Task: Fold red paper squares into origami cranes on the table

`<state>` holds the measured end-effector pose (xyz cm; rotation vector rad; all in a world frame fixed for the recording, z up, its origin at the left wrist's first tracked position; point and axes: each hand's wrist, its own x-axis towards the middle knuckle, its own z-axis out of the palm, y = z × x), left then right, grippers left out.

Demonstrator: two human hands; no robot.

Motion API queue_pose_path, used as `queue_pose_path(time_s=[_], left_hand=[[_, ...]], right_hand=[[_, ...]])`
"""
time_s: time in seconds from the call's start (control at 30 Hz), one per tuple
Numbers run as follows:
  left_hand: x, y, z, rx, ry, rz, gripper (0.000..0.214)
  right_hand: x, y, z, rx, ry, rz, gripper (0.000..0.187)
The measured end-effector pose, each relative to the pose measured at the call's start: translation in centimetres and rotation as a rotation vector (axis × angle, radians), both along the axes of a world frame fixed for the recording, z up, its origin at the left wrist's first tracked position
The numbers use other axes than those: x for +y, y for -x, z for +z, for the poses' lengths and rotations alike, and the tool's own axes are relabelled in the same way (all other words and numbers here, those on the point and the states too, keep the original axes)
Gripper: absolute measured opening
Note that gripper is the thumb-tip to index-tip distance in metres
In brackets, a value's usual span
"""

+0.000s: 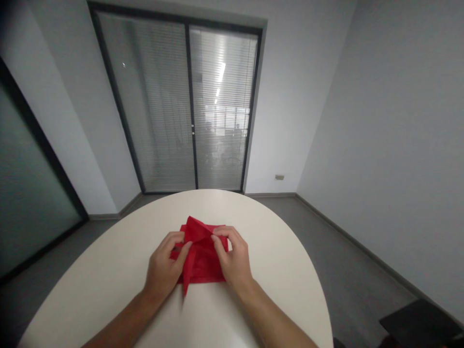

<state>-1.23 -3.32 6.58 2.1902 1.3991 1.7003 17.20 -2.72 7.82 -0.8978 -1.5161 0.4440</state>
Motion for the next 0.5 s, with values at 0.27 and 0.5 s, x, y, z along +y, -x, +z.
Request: queue_pose_path(time_s=[0.27,0.5], left_hand=[[0.6,0.6,0.2,0.045,0.033,0.005,0.020],[0.6,1.8,1.7,0.050,0.062,0.072,0.025]], right_hand=[[0.4,-2.0,0.0,-0.217,-0.103,-0.134,0.016],[0.9,-3.4,-0.1,-0.340,-0.219,-0.131,0.020]])
